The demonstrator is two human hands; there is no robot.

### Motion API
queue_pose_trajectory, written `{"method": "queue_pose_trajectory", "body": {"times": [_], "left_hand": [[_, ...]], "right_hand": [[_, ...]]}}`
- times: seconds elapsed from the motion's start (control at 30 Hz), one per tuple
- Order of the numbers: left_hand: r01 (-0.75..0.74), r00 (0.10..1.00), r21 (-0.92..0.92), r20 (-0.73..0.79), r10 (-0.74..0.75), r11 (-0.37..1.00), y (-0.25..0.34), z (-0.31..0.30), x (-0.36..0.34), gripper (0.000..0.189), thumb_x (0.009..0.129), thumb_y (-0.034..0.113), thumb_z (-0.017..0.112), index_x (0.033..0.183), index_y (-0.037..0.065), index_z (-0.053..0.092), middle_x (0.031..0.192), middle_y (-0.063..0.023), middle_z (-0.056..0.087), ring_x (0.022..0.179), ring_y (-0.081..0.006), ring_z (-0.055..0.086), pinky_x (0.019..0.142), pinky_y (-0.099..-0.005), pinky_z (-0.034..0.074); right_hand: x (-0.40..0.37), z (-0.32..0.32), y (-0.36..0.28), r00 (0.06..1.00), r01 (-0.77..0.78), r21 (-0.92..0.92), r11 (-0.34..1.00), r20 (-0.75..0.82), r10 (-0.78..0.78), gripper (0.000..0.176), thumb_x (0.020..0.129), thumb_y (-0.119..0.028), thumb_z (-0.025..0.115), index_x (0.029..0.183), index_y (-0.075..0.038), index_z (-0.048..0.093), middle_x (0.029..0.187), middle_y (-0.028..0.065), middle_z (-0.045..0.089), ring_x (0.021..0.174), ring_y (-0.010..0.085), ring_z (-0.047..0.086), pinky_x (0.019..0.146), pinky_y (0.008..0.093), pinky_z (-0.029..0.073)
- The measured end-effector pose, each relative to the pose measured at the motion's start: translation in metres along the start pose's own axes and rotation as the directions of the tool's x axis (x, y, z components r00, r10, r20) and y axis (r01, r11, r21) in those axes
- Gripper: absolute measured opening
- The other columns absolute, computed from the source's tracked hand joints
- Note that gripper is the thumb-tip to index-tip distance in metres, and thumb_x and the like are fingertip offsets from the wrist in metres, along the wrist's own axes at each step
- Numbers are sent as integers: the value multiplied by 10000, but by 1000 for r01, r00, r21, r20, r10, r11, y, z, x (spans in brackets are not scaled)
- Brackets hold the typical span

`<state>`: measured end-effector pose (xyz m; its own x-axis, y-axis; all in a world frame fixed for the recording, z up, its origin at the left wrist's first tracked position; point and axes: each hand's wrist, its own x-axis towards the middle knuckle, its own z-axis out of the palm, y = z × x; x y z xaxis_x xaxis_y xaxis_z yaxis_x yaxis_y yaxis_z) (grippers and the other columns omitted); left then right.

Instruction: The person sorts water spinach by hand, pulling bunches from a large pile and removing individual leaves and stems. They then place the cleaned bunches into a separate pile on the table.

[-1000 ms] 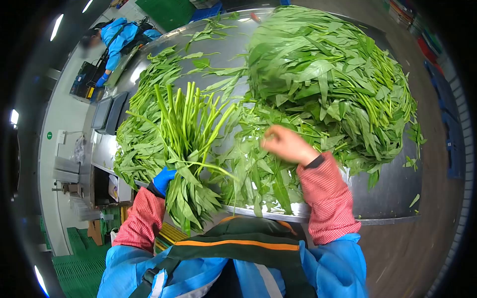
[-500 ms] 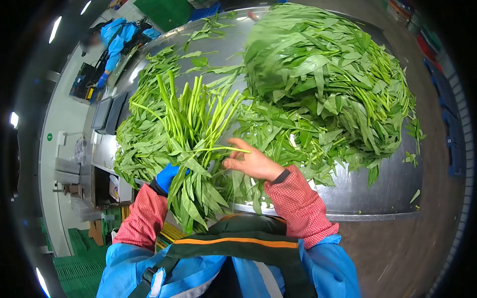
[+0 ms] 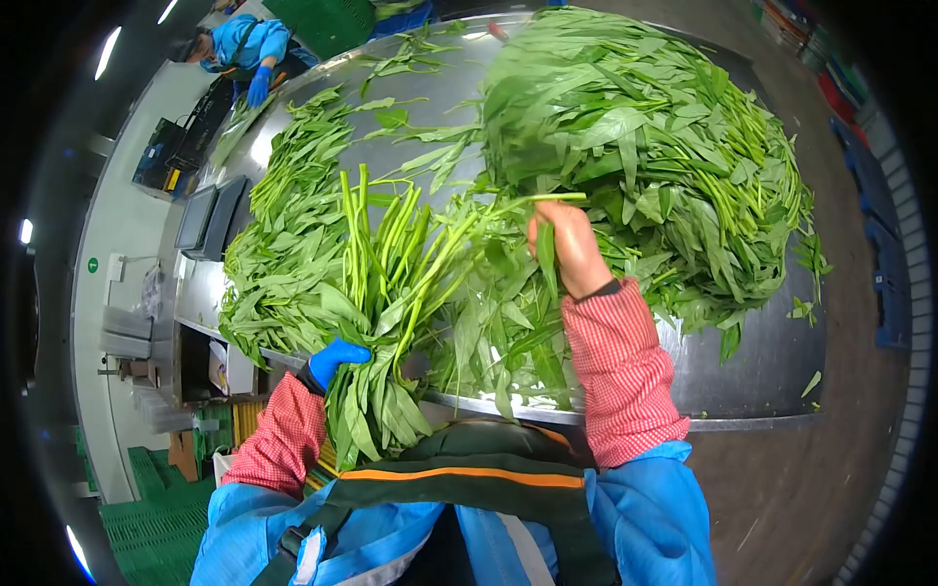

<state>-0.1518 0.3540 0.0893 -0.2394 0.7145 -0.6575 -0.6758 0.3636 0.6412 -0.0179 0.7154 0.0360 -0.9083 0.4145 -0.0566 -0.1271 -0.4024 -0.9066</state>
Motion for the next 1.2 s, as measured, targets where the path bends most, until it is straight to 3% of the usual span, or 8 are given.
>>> {"method": "queue_pose_trajectory", "body": {"times": [0.23,0.37,0.5,0.57,0.7,0.93,1.07,1.2], "left_hand": [[75,997,-71,-1,-75,995,-1,-48,-9,546,780,42,604,1307,7,466,1153,-145,616,938,-229,654,855,-351,528],[-154,988,-79,9,155,985,13,-16,-8,573,760,63,607,1315,20,474,1207,-116,590,1071,-228,594,946,-374,466],[-170,984,252,-12,179,953,26,4,3,686,710,73,679,1357,58,450,1244,-69,568,1102,-186,551,991,-344,393],[-80,997,375,33,73,924,26,6,16,667,717,77,739,1327,45,471,1217,-44,574,1080,-141,537,963,-309,410],[-334,918,771,136,371,542,15,46,38,791,716,178,781,1375,13,376,1285,-119,527,1157,-201,510,985,-334,403],[67,924,997,-44,379,-47,11,90,62,989,579,246,825,1420,191,308,1284,-260,447,1148,-410,479,940,-471,436],[-312,792,948,296,534,-62,4,60,80,922,591,263,833,1391,176,381,1337,-249,423,1200,-403,451,1002,-449,394],[-486,849,815,354,393,316,24,43,76,663,732,156,738,1338,94,477,1362,-148,476,1295,-278,400,1089,-388,284]], "right_hand": [[-34,-20,-19,978,-186,-525,831,-17,209,186,925,-169,514,881,-14,608,682,-21,547,620,64,532,559,241,450],[-62,22,-23,986,118,-957,-264,81,147,465,666,-388,737,905,-8,613,801,170,652,791,332,623,721,393,502],[-41,42,-20,937,68,-798,598,257,236,858,715,-519,720,1325,7,424,1099,181,617,1045,259,591,905,346,467],[-11,26,39,884,-273,-143,951,353,307,1002,793,-742,465,1445,-20,222,1259,244,515,1174,301,516,1020,377,392],[7,62,62,976,-191,667,720,50,212,1013,781,-822,250,1442,-54,236,1255,298,471,1211,402,448,1062,526,317],[25,26,87,949,-194,876,442,282,-142,983,810,-804,220,1375,-12,361,1040,246,631,1070,450,556,993,570,382],[25,17,85,920,-209,873,440,328,-215,996,818,-801,144,1285,15,474,949,216,656,991,407,602,902,543,466],[24,16,86,978,-142,806,575,204,-46,985,817,-803,124,1200,6,537,782,163,659,862,306,644,851,451,502]]}}
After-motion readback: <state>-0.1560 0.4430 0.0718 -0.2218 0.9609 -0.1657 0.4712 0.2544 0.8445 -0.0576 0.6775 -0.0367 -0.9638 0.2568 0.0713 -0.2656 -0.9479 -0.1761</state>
